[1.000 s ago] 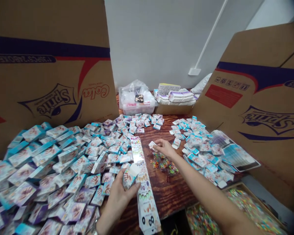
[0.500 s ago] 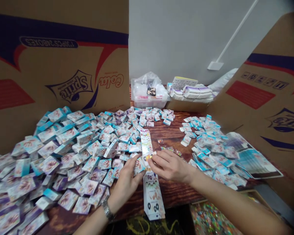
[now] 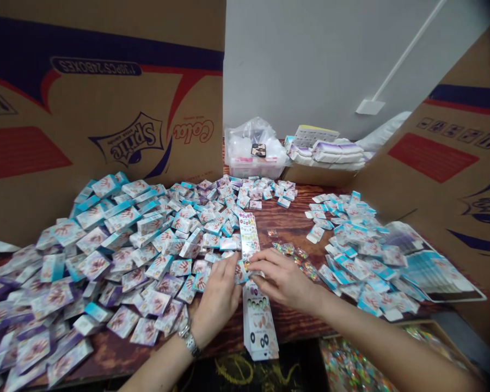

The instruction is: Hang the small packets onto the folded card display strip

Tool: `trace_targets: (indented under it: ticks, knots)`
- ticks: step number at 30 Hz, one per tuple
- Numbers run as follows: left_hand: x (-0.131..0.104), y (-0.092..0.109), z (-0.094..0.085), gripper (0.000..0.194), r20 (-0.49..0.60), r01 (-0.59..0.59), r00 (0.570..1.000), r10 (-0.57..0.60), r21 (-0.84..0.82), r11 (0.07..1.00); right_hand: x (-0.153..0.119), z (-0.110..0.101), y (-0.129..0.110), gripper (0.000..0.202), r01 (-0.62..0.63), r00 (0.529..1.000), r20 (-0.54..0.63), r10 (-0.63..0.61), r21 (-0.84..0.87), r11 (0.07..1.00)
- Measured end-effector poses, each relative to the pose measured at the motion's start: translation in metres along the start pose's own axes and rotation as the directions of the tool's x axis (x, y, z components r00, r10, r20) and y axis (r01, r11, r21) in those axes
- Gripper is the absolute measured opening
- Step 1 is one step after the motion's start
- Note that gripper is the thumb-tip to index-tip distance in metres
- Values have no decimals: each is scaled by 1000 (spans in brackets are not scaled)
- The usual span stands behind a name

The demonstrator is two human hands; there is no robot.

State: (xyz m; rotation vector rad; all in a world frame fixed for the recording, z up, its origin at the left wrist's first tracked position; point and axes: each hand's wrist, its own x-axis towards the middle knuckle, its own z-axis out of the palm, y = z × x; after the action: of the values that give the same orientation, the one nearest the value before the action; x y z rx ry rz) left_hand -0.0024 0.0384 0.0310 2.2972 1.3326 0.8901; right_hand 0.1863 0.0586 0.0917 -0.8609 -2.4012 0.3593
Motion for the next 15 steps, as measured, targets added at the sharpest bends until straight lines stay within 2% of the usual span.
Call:
trace_targets:
  ticks: [4, 8, 12, 15]
  knots:
    - [1, 2, 2, 64, 11, -23, 1000, 22, 98, 995, 1, 4, -1, 22, -85, 996, -28, 87, 64, 994]
    - [0, 3, 3, 67, 3, -44, 999, 44, 109, 993, 0, 6, -2, 21, -196, 974, -85, 211, 162, 967]
    - [-1, 1, 6, 69, 0, -42, 999, 42, 162, 986, -6, 10, -1, 28, -132, 987, -86, 138, 71, 989]
    - [-2, 1, 9, 67, -7, -42, 999, 45, 228, 973, -8, 10, 0, 32, -166, 984, -45, 171, 98, 981]
